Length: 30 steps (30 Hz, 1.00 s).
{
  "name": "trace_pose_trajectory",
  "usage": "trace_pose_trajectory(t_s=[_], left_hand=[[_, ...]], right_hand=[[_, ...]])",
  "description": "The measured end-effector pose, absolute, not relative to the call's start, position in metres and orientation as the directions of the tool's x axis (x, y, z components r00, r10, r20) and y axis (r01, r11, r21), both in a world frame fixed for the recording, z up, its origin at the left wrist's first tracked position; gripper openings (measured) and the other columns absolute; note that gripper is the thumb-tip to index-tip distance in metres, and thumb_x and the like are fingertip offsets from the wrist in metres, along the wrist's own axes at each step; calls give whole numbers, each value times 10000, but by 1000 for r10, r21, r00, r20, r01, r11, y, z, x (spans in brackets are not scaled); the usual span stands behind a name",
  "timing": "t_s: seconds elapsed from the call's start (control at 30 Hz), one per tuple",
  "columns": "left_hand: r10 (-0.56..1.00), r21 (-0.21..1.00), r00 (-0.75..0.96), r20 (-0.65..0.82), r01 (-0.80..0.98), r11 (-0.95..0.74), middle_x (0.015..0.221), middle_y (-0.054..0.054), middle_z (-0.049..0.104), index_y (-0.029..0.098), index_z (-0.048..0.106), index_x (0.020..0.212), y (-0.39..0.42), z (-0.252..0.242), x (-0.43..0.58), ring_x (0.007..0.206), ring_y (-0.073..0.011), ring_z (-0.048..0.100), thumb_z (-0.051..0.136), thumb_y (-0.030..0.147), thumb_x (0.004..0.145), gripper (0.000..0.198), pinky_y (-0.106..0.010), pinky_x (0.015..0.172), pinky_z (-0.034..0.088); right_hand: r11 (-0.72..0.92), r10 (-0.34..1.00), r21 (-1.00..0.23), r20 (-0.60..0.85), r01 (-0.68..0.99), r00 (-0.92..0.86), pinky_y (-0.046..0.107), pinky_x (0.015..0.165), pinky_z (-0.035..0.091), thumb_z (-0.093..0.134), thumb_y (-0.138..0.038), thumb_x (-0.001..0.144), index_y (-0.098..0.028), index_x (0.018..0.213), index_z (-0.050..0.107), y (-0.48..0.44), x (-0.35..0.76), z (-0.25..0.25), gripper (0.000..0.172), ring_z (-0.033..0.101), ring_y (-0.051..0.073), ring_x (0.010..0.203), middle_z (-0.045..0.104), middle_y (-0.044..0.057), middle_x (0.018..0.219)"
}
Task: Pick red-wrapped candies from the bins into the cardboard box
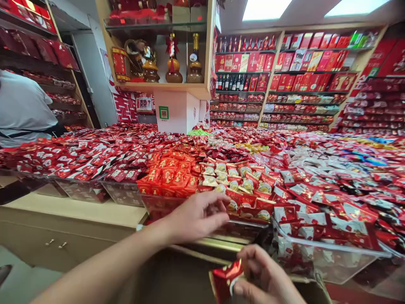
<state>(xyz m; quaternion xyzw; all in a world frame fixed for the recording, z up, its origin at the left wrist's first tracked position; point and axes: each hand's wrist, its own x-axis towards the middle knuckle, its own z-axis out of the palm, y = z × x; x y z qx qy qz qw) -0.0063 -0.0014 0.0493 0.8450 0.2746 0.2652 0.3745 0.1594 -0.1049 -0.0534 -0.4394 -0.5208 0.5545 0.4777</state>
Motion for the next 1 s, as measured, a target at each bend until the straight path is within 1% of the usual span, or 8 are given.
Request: trace_pose_trajectory(t_s=[0.13,0.23,0.37,0.57,0.7,0.8,0.9,1.0], left_hand=[[596,933,803,-12,223,-281,841,-47,628,166,571,1069,-39,24,-22,728,-149,572,587,295,753,342,-230,621,442],[707,993,706,-40,110,-54,752,-35,623,133,620,948,-42,7,-20,687,-136,555,592,298,750,259,-245,649,434],[854,998,520,26,-69,12,681,-3,585,117,603,901,-42,-10,-17,630,-107,532,679,294,671,301,-225,618,429],[805,987,593,26,-141,72,865,-50,625,149,576,951,-47,-24,-24,806,-156,572,690,304,675,336,-271,750,452],[843,994,528,101,-93,-61,1031,-78,605,184,549,1064,-52,-26,-30,946,-196,550,621,324,747,353,-311,855,424],[808,985,563,173,-94,-145,1255,-82,475,232,412,1247,-57,-27,-34,1110,-221,458,568,368,785,507,-339,955,355],[756,981,634,163,-189,-54,1270,-82,462,228,356,1291,-59,-28,-35,1143,-222,428,517,403,812,535,-357,995,309],[761,964,633,143,-264,39,1162,-75,539,225,394,1265,-57,-30,-33,1045,-198,494,458,397,848,456,-348,934,364]], right_hand=[[31,988,-983,57,-179,-145,243,739,442,673,-296,709,-231,931,471,-102,157,-20,308,556,147,852,596,6,884],[21,1000,-966,21,-258,3,229,675,455,681,-314,699,-215,927,510,-99,148,-16,302,553,132,772,600,10,850],[1,997,-958,-23,-288,78,179,540,416,700,-332,673,-156,762,556,-96,134,-31,244,484,81,582,574,-7,680],[106,991,-965,83,-240,105,182,531,397,698,-352,662,-148,648,512,-95,125,-41,276,463,80,551,517,-25,589],[241,952,-969,246,53,179,194,531,406,621,-326,734,-178,704,504,-94,122,-38,191,469,97,566,503,-19,632],[471,851,-801,523,371,48,202,590,435,539,-208,783,-203,817,529,-92,118,-41,36,522,118,642,535,3,721],[666,723,-620,675,415,-151,199,623,450,507,-119,768,-236,884,542,-90,112,-44,168,549,127,701,555,12,785],[612,717,-644,696,459,20,181,516,427,519,-133,769,-251,949,539,-90,111,-40,216,515,105,602,552,22,833]])
